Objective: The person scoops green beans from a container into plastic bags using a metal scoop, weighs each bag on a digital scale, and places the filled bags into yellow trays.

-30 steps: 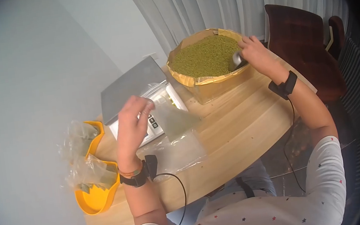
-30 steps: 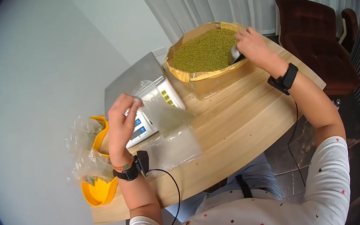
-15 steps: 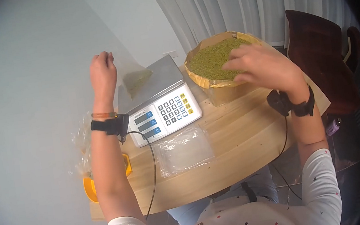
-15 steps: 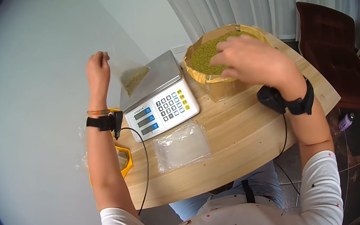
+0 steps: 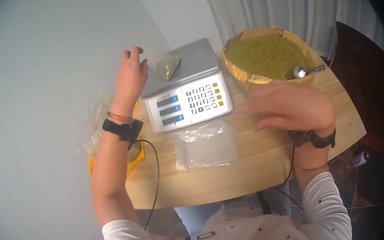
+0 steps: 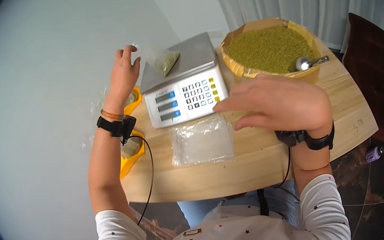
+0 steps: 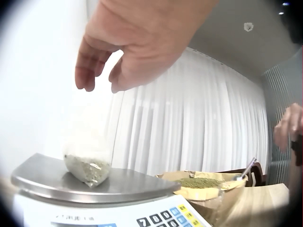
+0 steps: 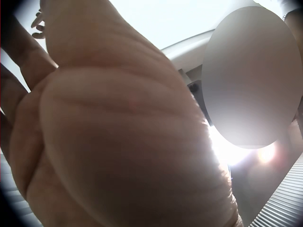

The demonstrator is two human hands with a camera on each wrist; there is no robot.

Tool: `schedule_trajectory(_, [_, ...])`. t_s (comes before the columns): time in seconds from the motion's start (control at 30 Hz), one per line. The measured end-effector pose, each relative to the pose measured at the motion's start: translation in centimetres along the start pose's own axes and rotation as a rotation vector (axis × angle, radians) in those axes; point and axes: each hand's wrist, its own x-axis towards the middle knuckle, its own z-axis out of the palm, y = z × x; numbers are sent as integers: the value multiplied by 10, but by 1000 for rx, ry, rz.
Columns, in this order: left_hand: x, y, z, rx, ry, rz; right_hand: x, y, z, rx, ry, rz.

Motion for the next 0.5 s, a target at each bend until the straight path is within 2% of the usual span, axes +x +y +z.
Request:
schedule_trajectory(0.03, [-14,-4,2,9,-20,-27,1,4,1,1,3,28])
schedule_trajectory(0.1, [-43,-9,4,-116,-327,79,3,15,4,26,-12,50])
schedule_trajectory(0.17, [-73,-4,8,-111,-581,120,4,24,9,-24,80,39])
schedule_trajectory(0.2, [-89,-1,11,-94,-710,33,6,18,3,-52,45,110])
schedule_trajectory(0.23, [-104,3,14,-77,-836,-51,5,19,3,-34,36,109])
schedule_trajectory(0.27, [-115,5,17,-77,-849,-63,5,21,3,-27,24,132])
schedule_trajectory(0.33, [-135,9,22,-64,-1079,-184,4,24,5,-12,10,154])
schedule_trajectory(0.43, [-155,16,23,2,-1130,-279,-1,26,7,-34,56,109])
schedule_trajectory(0.5, [-166,15,25,-60,-1120,-271,-2,23,8,-74,97,119])
